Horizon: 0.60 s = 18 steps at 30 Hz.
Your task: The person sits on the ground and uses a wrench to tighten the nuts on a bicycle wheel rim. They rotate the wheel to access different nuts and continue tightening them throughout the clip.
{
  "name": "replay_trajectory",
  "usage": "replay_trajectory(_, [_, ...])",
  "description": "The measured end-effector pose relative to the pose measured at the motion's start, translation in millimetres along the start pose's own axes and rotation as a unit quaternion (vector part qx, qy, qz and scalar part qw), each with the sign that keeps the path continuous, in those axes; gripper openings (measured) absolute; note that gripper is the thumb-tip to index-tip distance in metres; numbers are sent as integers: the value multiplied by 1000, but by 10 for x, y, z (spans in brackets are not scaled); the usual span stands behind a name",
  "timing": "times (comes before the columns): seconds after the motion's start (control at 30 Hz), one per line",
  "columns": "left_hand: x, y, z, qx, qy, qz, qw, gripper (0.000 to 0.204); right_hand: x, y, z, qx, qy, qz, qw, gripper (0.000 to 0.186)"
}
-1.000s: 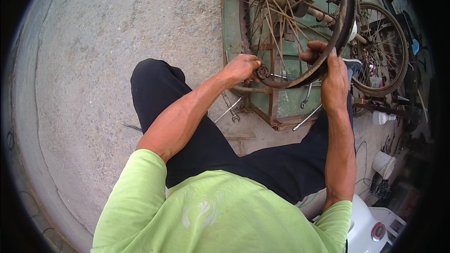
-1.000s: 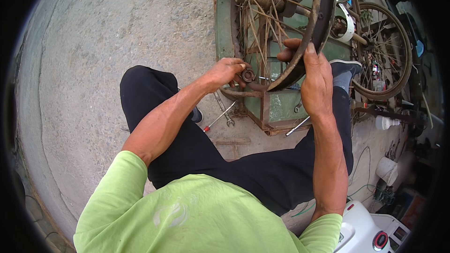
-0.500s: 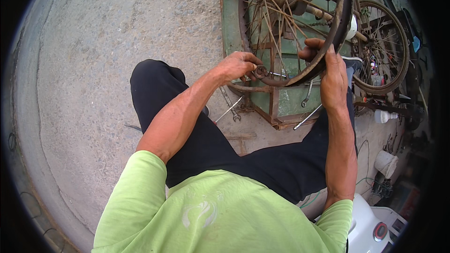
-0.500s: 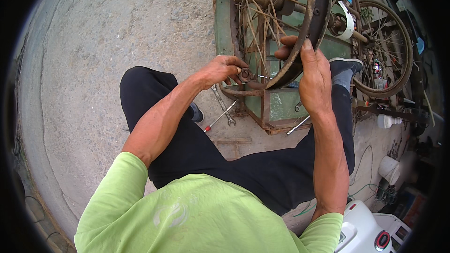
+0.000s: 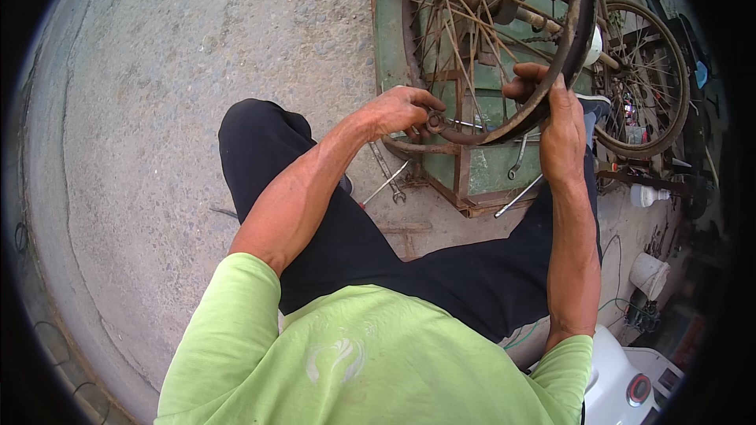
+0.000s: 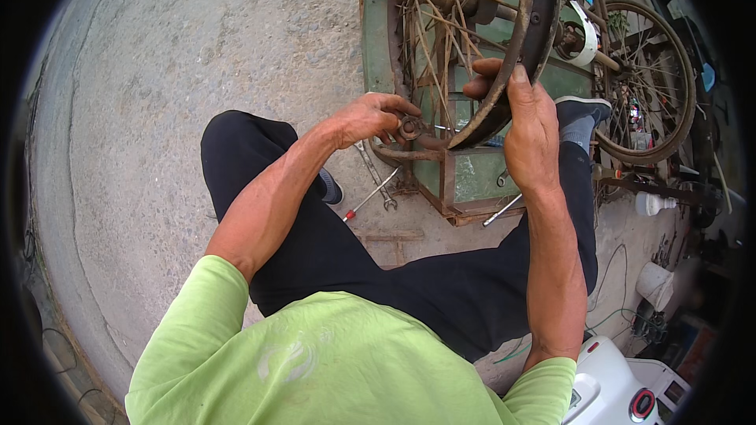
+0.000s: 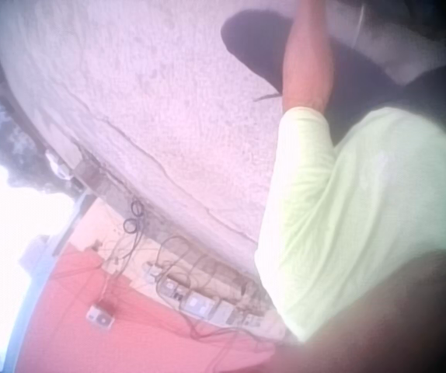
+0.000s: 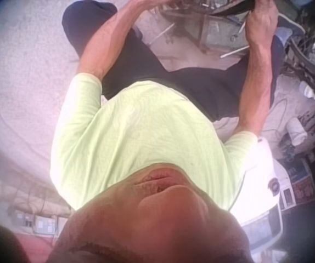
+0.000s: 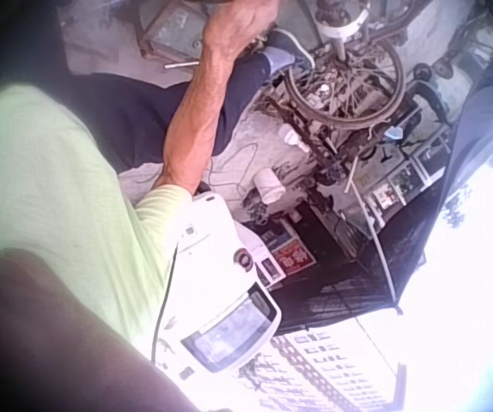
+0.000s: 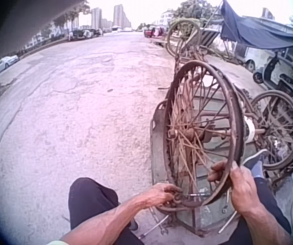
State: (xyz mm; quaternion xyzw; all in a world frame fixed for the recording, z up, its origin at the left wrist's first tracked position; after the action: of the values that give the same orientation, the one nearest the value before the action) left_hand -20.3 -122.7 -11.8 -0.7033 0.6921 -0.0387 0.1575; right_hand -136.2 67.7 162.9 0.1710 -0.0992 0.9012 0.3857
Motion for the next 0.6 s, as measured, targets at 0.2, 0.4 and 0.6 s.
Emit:
replay_trajectory(0.2, [-18,42,51,-11,2,3,1000,53,-6,5,-4,0,0,-1,1000,62])
replay_trajectory(0.4, [13,159,169,-29,-31,1,999,50,14,32,-55,3,-6,16,1000,62])
replay_trajectory(0.6, [-51,285,195,0,-91,-32,995,48,-18,11,-15,2,7,-5,1000,62])
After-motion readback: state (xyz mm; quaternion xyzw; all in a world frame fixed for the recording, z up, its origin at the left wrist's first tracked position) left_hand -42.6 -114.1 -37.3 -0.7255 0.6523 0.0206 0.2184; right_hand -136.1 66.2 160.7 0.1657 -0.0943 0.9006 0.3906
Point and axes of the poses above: each hand's wrist, its own y-axis towards the middle knuckle, its own x-axis out of the back of the hand, z = x × y, the point moved 2 cm from there along y, towards the middle knuckle, and after that the axes turned 6 degrees about -x, right-handed, at the moved point
